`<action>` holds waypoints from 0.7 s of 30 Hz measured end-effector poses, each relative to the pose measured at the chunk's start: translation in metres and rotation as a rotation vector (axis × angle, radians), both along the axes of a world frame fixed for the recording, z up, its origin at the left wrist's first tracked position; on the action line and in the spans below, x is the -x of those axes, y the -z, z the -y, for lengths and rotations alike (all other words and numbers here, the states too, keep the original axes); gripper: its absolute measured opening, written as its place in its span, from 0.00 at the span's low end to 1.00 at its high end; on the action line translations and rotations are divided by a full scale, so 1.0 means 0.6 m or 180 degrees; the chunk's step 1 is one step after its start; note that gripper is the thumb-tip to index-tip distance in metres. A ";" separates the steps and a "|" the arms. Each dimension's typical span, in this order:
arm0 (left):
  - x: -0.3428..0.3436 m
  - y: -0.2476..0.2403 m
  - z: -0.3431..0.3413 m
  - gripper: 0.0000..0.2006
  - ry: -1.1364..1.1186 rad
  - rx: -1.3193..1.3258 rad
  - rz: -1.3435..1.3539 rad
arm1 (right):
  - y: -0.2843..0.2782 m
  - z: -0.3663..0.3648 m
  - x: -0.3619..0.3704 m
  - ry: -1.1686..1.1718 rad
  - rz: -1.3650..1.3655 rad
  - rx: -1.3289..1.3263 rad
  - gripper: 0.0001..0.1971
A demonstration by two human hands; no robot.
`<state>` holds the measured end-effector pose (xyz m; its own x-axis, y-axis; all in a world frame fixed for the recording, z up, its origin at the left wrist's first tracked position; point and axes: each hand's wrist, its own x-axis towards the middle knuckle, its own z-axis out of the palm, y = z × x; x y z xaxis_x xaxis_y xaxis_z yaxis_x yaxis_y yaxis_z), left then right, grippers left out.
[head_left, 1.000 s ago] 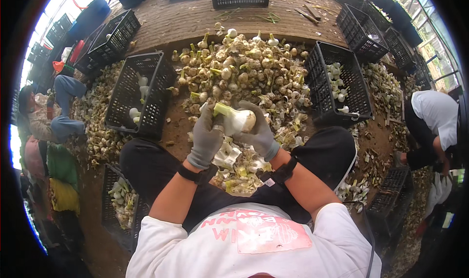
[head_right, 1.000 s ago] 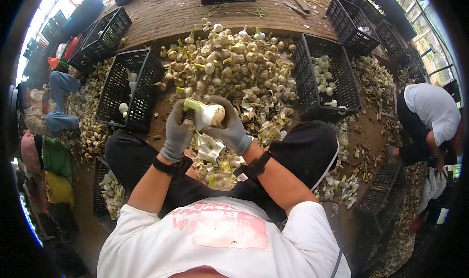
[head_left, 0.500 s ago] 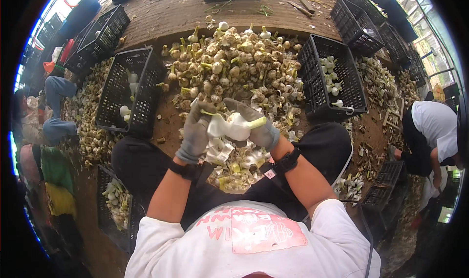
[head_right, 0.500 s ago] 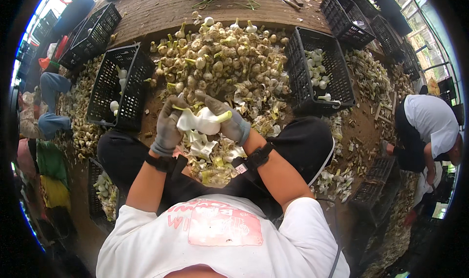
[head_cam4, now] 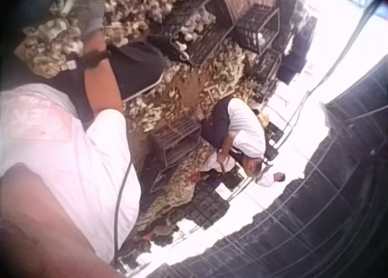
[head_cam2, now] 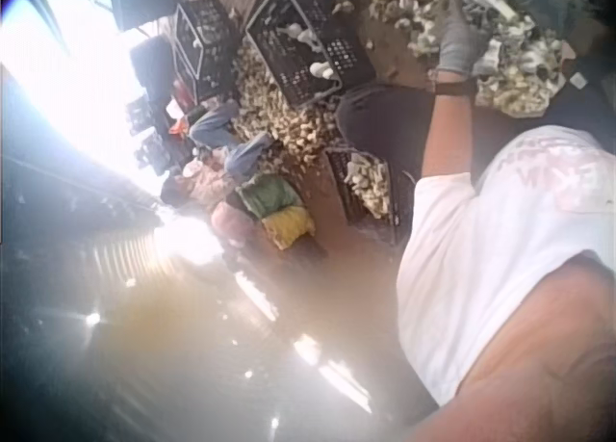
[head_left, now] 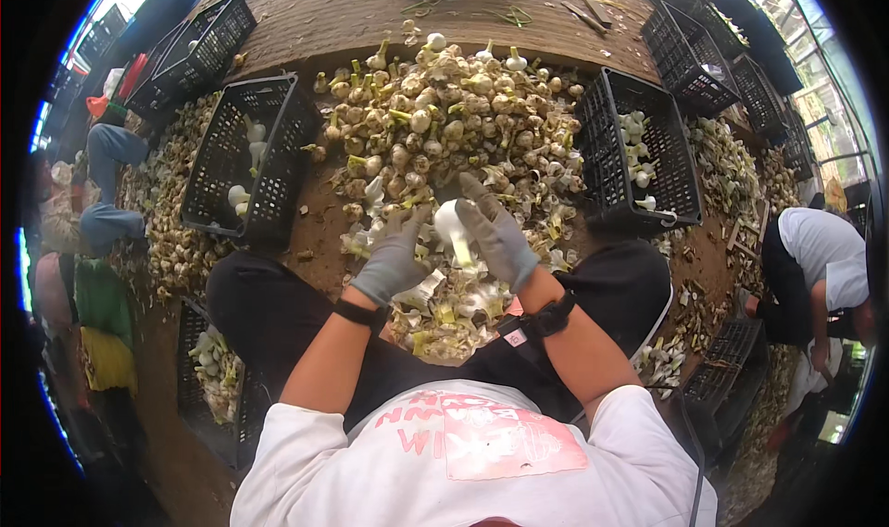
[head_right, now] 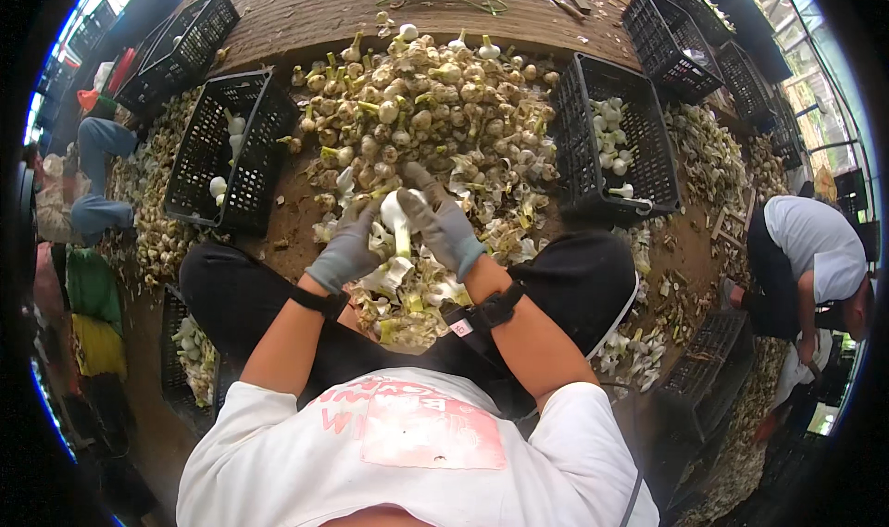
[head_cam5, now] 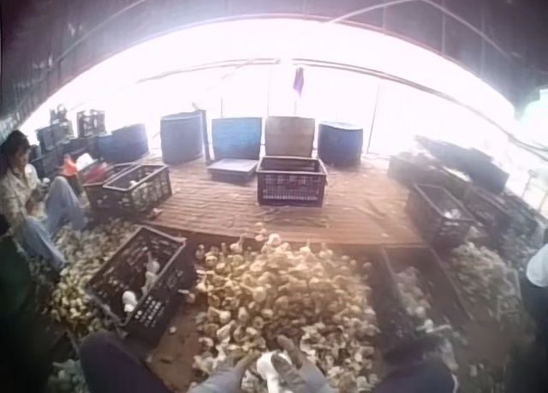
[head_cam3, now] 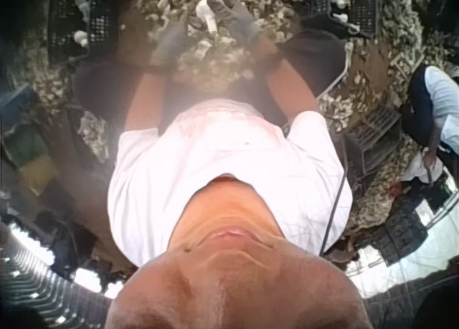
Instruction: The person processes garlic by hand, picking up bulbs from a pile, peeling away the outer layers, and snapping off the stems before placing them into a crate.
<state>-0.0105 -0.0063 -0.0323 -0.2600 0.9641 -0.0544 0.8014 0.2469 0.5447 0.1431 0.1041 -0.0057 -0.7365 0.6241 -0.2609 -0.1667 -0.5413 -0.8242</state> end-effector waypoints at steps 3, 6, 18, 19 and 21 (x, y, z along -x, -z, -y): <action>-0.017 -0.032 -0.008 0.35 0.0039 -0.0614 0.2118 | 0.027 -0.001 0.008 0.0604 0.0422 -0.0235 0.26; -0.025 -0.048 -0.010 0.26 0.0676 -0.1624 0.1027 | 0.042 0.006 0.008 0.0805 0.1100 -0.0797 0.25; -0.007 -0.043 0.005 0.10 -0.0485 -0.1956 0.4371 | -0.019 -0.016 -0.012 0.1182 -0.0080 0.0597 0.22; -0.010 -0.060 0.003 0.09 -0.0497 -0.2095 0.4432 | -0.031 -0.032 -0.022 0.0670 -0.0294 0.0604 0.21; 0.001 -0.053 0.001 0.09 -0.0471 -0.2002 0.4447 | -0.051 -0.038 -0.029 0.0165 -0.0105 0.0400 0.20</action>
<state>-0.0109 -0.0070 -0.0007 -0.4417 0.8948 0.0644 -0.4309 -0.2746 0.8596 0.1602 0.1268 0.0249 -0.7136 0.6255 -0.3155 -0.2232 -0.6299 -0.7440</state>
